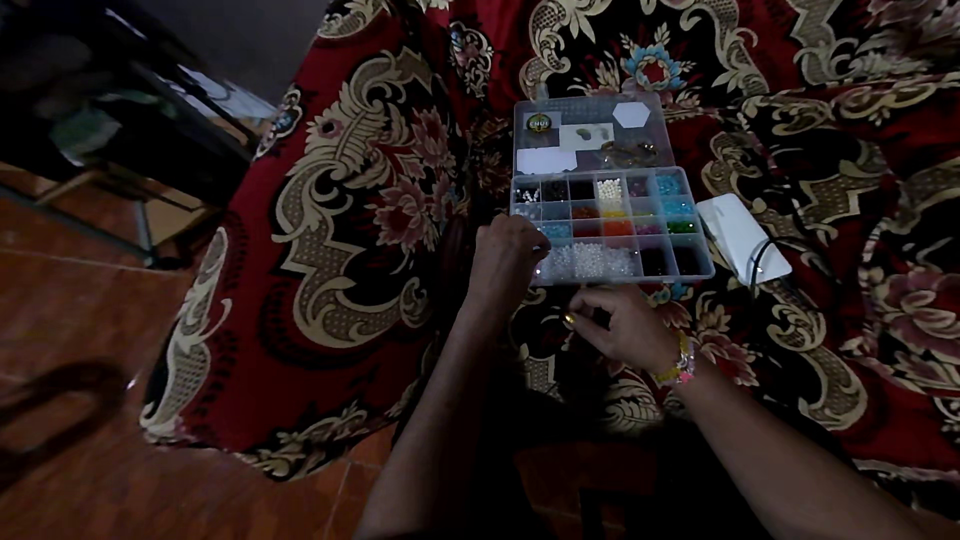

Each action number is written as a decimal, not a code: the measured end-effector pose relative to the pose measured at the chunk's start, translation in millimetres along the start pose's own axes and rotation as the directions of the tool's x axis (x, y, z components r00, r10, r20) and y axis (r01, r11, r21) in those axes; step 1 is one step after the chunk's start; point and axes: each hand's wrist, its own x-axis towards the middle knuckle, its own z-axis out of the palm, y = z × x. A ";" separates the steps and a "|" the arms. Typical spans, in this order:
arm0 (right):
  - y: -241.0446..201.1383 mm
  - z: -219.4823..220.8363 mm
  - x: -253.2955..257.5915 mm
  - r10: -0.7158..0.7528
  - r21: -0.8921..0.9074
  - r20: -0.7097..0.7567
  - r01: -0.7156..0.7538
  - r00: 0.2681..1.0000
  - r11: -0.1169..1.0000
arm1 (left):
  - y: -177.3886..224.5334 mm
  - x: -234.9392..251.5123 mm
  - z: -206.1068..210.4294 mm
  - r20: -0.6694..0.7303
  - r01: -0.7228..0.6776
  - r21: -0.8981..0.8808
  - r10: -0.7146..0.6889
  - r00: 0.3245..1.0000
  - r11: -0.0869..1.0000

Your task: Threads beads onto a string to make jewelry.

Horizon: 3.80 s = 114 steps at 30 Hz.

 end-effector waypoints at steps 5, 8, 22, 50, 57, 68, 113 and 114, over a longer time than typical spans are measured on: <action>0.2 -0.5 0.5 0.023 0.086 -0.121 -0.012 0.992 0.996 | -6.1 -2.6 -10.6 -0.021 0.004 0.081 -0.003 1.000 0.997; 0.7 -1.6 1.2 0.027 0.115 -0.165 -0.008 0.986 0.993 | 1.0 -6.4 -23.9 0.063 0.093 0.174 -0.106 0.992 0.980; 1.7 -0.8 0.9 0.014 0.150 -0.153 0.009 0.988 0.989 | 12.3 3.3 -5.3 0.239 0.284 0.361 -0.382 0.893 0.888; 1.0 -21.7 11.0 0.440 0.656 -0.330 -0.133 0.835 0.743 | 14.9 5.7 3.7 0.410 0.389 -0.907 -0.124 0.904 -0.163; 0.8 -18.1 9.7 0.433 0.662 -0.341 -0.114 0.835 0.740 | 10.4 4.4 19.4 0.431 0.434 -0.863 0.069 0.900 -0.258; 2.4 -16.9 9.9 0.418 0.680 -0.331 -0.093 0.846 0.728 | 7.0 5.2 20.0 0.427 0.443 -0.869 0.120 0.896 -0.221; 3.3 -24.0 7.6 0.258 0.304 -0.290 -0.167 0.922 0.938 | 0.1 10.1 16.2 -0.155 0.120 -0.219 -0.155 0.976 0.968; 6.4 -28.2 8.0 0.297 0.346 -0.306 -0.185 0.904 0.920 | -2.3 11.9 17.0 -0.172 0.086 -0.220 -0.126 0.977 0.972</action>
